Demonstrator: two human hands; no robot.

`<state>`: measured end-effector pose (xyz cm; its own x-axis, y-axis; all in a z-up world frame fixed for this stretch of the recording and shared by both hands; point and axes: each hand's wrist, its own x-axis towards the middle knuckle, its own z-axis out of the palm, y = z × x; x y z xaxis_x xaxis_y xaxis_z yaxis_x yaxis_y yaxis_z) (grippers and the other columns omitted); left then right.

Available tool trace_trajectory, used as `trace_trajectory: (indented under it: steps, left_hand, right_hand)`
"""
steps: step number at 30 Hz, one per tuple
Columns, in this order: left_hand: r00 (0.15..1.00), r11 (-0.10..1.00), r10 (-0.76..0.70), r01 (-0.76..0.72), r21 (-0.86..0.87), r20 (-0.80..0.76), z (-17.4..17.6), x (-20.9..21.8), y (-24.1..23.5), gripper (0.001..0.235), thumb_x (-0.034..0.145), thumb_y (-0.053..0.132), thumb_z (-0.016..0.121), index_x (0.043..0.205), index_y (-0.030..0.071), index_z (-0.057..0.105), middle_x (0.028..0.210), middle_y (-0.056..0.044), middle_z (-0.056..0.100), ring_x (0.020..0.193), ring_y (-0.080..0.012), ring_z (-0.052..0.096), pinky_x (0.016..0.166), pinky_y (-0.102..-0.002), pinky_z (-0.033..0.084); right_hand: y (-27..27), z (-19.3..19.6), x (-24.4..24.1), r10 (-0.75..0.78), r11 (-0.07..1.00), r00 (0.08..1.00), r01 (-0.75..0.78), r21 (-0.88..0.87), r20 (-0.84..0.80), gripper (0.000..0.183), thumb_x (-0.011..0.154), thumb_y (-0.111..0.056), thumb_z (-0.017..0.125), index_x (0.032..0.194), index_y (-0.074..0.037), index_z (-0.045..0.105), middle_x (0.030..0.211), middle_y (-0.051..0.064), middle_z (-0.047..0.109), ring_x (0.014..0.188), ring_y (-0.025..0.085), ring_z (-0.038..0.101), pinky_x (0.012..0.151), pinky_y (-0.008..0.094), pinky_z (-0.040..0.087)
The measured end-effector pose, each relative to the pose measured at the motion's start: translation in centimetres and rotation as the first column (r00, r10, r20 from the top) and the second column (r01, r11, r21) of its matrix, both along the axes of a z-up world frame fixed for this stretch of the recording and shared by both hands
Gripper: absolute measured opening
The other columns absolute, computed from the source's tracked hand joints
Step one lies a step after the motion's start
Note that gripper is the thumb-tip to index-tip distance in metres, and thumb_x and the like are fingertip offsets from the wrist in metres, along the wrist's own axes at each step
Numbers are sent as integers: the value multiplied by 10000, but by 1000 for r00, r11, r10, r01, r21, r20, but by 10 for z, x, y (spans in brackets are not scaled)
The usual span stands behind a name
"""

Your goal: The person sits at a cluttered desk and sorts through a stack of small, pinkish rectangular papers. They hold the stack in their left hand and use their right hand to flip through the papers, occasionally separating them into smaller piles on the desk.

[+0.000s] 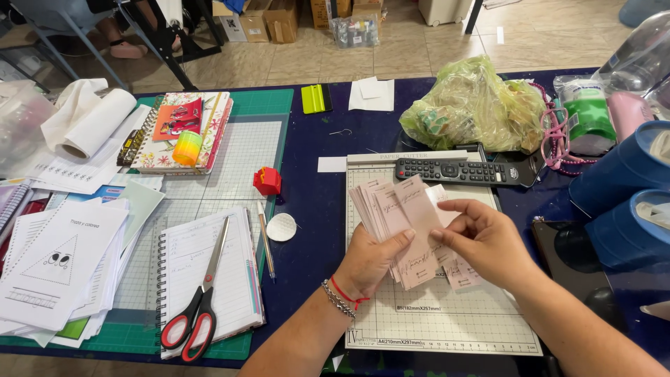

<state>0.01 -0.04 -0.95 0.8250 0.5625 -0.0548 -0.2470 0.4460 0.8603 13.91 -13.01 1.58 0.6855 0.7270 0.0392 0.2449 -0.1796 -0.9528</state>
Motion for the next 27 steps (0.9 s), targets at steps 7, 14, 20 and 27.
trace_trajectory:
  steps: [7,14,20,27]
  left_hand:
    - [997,979,52,-40,-202,55,13,-2,4,369,945,-29,616,1307,-100,610,1240,-267,700,1143,-342,692,934,-476,576]
    - [999,1000,-10,11,19,-50,28,-6,-2,301,940,20,675,1223,-70,623,1201,-312,689,1128,-418,685,921,-516,598]
    - [983,988,-32,58,143,-180,51,-14,-2,239,955,91,719,1133,-65,690,1128,-294,728,1133,-423,692,980,-509,577]
    - [998,990,68,-65,124,-15,16,-8,-6,313,870,59,811,1158,2,702,1068,-199,760,1027,-279,722,946,-485,590]
  right_hand:
    - [-3,5,18,-16,888,886,226,-401,463,300,869,-367,770,1136,-231,761,733,-8,756,743,212,717,694,354,556]
    - [-5,6,-2,34,988,977,-2,-154,210,155,791,-151,861,867,-19,830,595,127,677,560,213,593,537,316,489]
    - [-5,-18,-6,93,986,996,-93,-136,-1,192,680,-92,944,741,22,803,526,118,677,506,172,586,457,291,475]
    - [2,3,-17,64,996,998,-63,-62,8,135,788,-115,873,749,0,814,531,105,687,536,135,545,484,264,439]
